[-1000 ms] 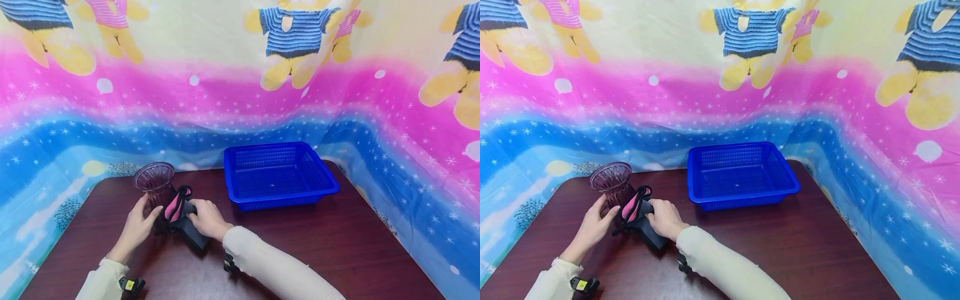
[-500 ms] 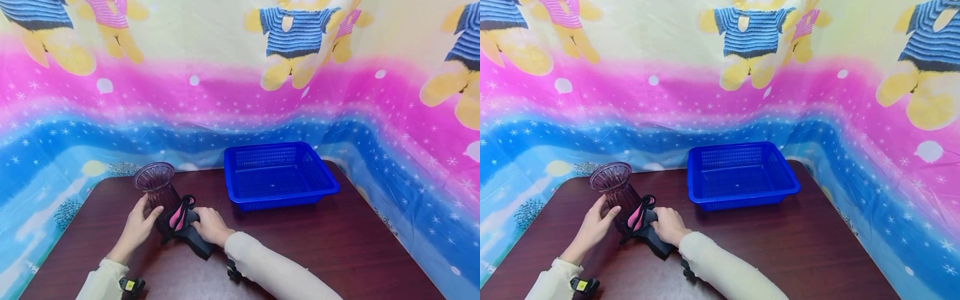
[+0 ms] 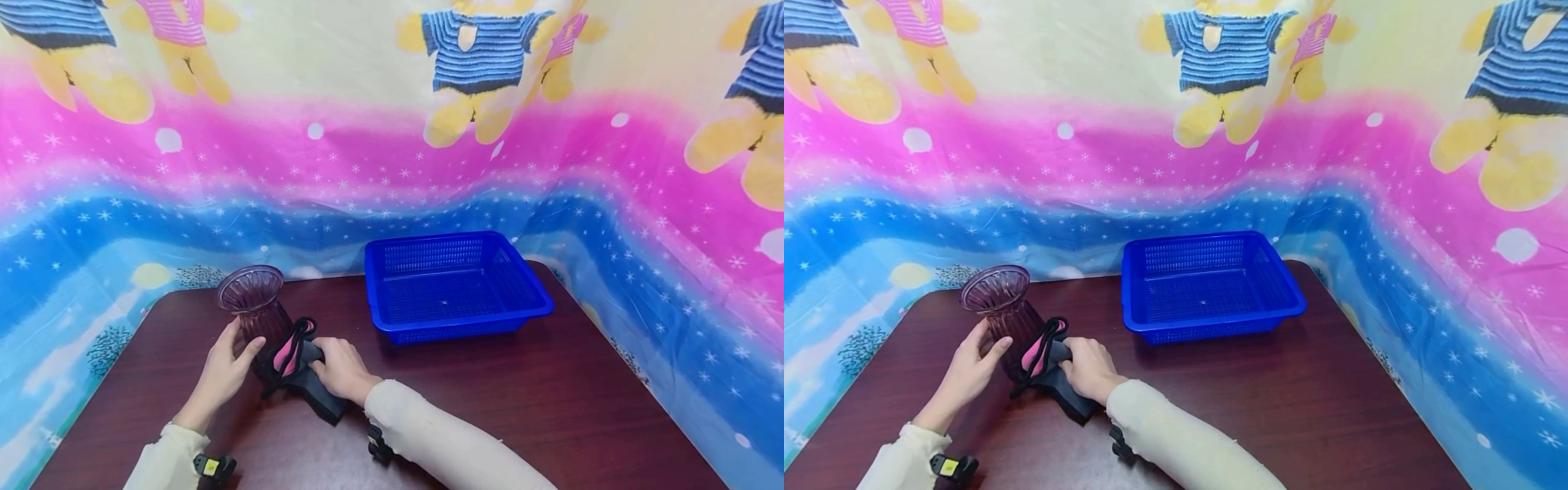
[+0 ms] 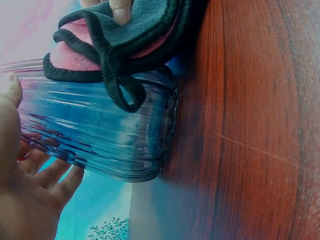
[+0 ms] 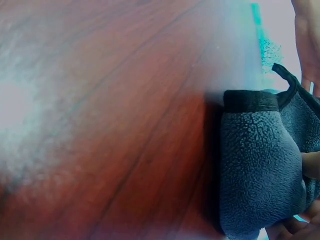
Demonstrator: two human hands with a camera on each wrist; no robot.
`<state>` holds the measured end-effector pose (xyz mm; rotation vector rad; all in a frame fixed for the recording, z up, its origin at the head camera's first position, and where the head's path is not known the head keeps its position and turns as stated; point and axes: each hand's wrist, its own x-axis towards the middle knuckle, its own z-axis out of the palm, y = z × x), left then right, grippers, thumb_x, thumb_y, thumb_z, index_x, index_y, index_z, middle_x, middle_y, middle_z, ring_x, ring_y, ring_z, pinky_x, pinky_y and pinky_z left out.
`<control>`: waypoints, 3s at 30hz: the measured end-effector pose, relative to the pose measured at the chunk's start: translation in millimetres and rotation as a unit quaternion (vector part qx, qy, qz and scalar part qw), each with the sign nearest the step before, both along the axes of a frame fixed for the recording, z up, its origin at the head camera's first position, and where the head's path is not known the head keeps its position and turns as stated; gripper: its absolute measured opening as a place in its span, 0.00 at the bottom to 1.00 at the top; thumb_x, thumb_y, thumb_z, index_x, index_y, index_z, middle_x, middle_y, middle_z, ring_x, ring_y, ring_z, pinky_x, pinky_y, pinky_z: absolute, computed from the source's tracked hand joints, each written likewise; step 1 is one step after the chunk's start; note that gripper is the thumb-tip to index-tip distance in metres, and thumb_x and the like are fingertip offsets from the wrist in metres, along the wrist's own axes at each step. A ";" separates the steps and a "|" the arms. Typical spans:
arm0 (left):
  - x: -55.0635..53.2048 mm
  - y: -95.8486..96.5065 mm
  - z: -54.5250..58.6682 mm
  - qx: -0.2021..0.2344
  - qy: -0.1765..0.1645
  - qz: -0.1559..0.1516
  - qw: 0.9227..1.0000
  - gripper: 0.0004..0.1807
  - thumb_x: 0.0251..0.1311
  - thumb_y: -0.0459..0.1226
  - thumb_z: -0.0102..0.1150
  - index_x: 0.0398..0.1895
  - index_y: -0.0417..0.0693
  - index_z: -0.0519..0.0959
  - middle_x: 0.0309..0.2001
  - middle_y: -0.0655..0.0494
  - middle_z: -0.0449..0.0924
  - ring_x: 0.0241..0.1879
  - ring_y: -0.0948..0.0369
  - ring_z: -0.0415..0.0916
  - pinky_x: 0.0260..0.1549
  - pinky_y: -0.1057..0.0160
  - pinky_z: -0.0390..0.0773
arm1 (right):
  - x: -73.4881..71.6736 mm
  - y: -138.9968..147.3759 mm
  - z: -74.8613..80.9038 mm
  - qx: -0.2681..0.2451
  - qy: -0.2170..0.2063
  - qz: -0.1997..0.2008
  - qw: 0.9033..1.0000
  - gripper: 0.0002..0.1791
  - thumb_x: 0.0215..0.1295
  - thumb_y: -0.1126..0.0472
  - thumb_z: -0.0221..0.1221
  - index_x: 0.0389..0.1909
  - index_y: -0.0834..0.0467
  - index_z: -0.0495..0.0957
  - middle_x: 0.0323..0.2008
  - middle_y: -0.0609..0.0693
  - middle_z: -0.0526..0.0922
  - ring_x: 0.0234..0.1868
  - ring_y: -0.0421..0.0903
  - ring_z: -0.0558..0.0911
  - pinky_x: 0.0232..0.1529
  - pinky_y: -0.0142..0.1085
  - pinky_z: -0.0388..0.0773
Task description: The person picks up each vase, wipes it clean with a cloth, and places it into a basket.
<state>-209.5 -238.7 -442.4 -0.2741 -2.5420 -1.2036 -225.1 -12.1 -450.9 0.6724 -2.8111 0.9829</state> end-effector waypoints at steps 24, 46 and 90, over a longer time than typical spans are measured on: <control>-1.0 -5.6 -4.5 0.017 0.030 -0.009 0.999 0.34 0.72 0.33 0.55 0.74 0.25 0.56 0.66 0.23 0.67 0.58 0.30 0.75 0.53 0.85 0.71 | -6.0 -6.6 48.7 -0.071 0.022 0.032 0.997 0.09 0.67 0.60 0.62 0.47 0.50 0.84 0.35 0.43 0.87 0.30 0.36 0.78 0.31 0.24 0.72; -4.2 -2.9 -7.0 0.017 0.036 -0.015 0.999 0.33 0.72 0.31 0.53 0.72 0.21 0.56 0.64 0.21 0.68 0.58 0.29 0.75 0.53 0.84 0.73 | -5.5 -3.1 31.5 -0.061 0.012 0.021 0.998 0.09 0.67 0.59 0.63 0.47 0.51 0.84 0.34 0.44 0.87 0.30 0.36 0.77 0.33 0.25 0.73; -6.2 -1.4 -7.3 0.009 0.008 -0.007 1.000 0.35 0.74 0.38 0.54 0.75 0.26 0.55 0.66 0.24 0.67 0.63 0.32 0.73 0.58 0.37 0.73 | 1.3 -0.4 0.0 0.033 -0.008 0.002 0.999 0.05 0.63 0.63 0.64 0.38 0.51 0.83 0.31 0.45 0.86 0.29 0.38 0.79 0.30 0.32 0.75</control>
